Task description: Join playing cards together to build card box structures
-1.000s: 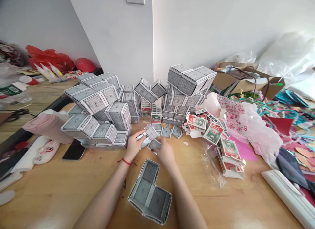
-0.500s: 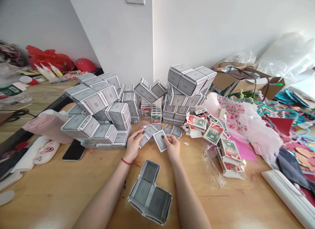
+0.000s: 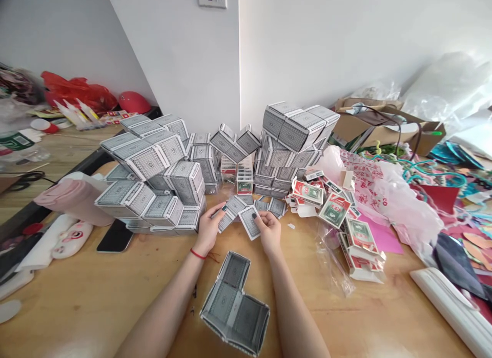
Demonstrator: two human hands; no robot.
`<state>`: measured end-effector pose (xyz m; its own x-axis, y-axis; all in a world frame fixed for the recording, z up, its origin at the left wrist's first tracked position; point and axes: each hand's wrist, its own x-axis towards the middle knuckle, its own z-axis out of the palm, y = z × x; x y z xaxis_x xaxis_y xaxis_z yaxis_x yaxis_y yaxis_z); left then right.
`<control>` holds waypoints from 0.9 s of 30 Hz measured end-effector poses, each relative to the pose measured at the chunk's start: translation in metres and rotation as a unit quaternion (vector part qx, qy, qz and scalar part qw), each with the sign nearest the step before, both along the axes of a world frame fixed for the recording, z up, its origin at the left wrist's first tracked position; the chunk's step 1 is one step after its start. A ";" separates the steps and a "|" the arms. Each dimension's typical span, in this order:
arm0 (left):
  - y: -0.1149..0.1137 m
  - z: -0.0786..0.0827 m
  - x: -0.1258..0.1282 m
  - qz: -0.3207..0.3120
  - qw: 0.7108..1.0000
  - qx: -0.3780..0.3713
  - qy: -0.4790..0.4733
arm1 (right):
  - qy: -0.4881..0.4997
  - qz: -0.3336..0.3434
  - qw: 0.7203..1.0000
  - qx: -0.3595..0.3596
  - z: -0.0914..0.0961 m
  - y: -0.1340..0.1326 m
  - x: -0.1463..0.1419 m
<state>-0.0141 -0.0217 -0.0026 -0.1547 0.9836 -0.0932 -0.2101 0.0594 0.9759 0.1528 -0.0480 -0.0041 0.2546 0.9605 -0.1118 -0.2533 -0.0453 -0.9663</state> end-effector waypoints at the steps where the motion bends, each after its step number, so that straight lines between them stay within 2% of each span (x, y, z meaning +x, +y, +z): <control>1: 0.000 0.001 0.000 0.000 1.000 0.001 -0.001 | 0.000 -0.004 1.000 0.002 0.000 0.000 0.000; 4: 0.000 0.001 0.000 -0.001 1.000 0.003 0.001 | 0.003 -0.010 1.000 0.007 0.000 0.000 0.000; 9: 0.001 0.000 0.000 -0.011 1.000 0.006 0.015 | -0.024 0.021 0.999 0.003 -0.003 -0.001 -0.001; 17: -0.001 0.002 -0.002 -0.011 0.994 0.039 0.105 | -0.056 0.033 0.998 -0.001 -0.006 0.000 0.000; 22: -0.001 0.002 -0.003 -0.042 0.991 0.044 0.123 | -0.080 0.030 0.996 -0.010 -0.006 0.001 0.001; 27: -0.002 0.004 -0.002 -0.053 0.987 0.052 0.144 | -0.085 0.023 0.996 0.015 -0.005 0.001 -0.001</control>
